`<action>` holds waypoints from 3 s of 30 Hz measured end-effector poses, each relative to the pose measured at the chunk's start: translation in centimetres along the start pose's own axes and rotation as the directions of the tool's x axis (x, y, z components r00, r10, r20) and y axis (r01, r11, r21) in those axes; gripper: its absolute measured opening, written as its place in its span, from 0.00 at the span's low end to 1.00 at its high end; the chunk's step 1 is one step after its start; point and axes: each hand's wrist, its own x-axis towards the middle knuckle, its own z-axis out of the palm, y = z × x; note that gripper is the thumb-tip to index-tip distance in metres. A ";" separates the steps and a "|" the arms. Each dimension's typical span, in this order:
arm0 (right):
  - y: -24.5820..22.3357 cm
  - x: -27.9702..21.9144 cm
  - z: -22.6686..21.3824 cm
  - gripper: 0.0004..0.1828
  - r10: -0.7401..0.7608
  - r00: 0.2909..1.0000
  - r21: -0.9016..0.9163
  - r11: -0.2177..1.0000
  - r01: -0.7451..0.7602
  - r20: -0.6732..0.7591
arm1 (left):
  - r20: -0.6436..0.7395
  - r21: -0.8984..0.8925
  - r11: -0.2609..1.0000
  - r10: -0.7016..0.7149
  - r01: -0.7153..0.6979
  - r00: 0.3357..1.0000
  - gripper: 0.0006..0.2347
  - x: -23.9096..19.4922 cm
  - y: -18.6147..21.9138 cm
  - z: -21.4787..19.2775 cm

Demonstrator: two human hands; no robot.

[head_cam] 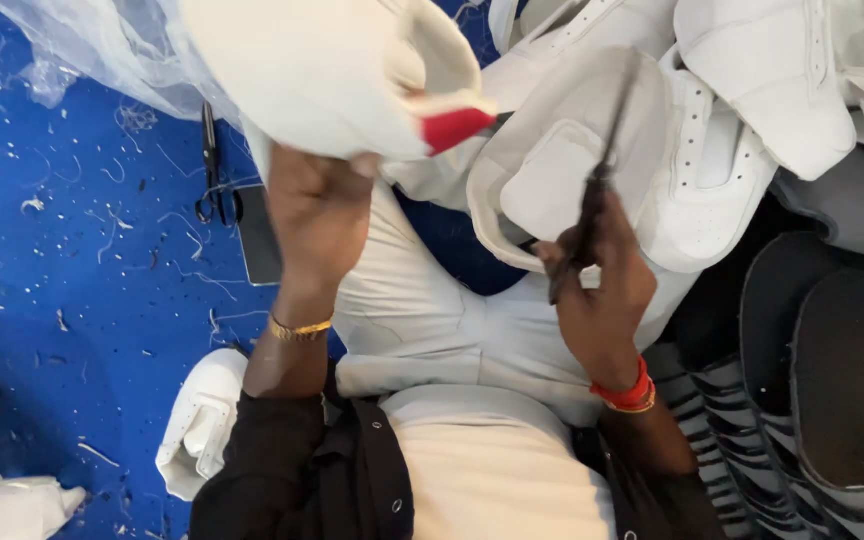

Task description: The person trims excess material from white shoe uppers using scissors.

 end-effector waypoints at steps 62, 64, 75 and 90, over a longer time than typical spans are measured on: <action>1.3 3.4 1.0 0.34 0.091 0.987 0.209 0.971 -0.117 0.129 | 0.141 -0.811 0.581 0.073 0.073 0.987 0.24 1.4 0.8 -3.7; 2.1 2.7 2.0 0.34 0.121 0.982 0.257 0.954 -0.155 0.145 | 0.117 -0.803 0.592 0.040 0.071 0.992 0.24 -0.8 -1.5 -4.0; 4.9 1.5 3.4 0.29 0.305 0.938 0.433 0.833 -0.345 0.163 | 0.016 -0.136 0.966 0.224 -0.220 0.974 0.31 -1.4 1.3 -0.8; 4.7 1.6 3.7 0.32 0.361 0.924 0.415 0.828 -0.378 0.123 | -0.096 0.100 0.932 0.357 -0.348 0.929 0.20 1.2 -6.3 -7.3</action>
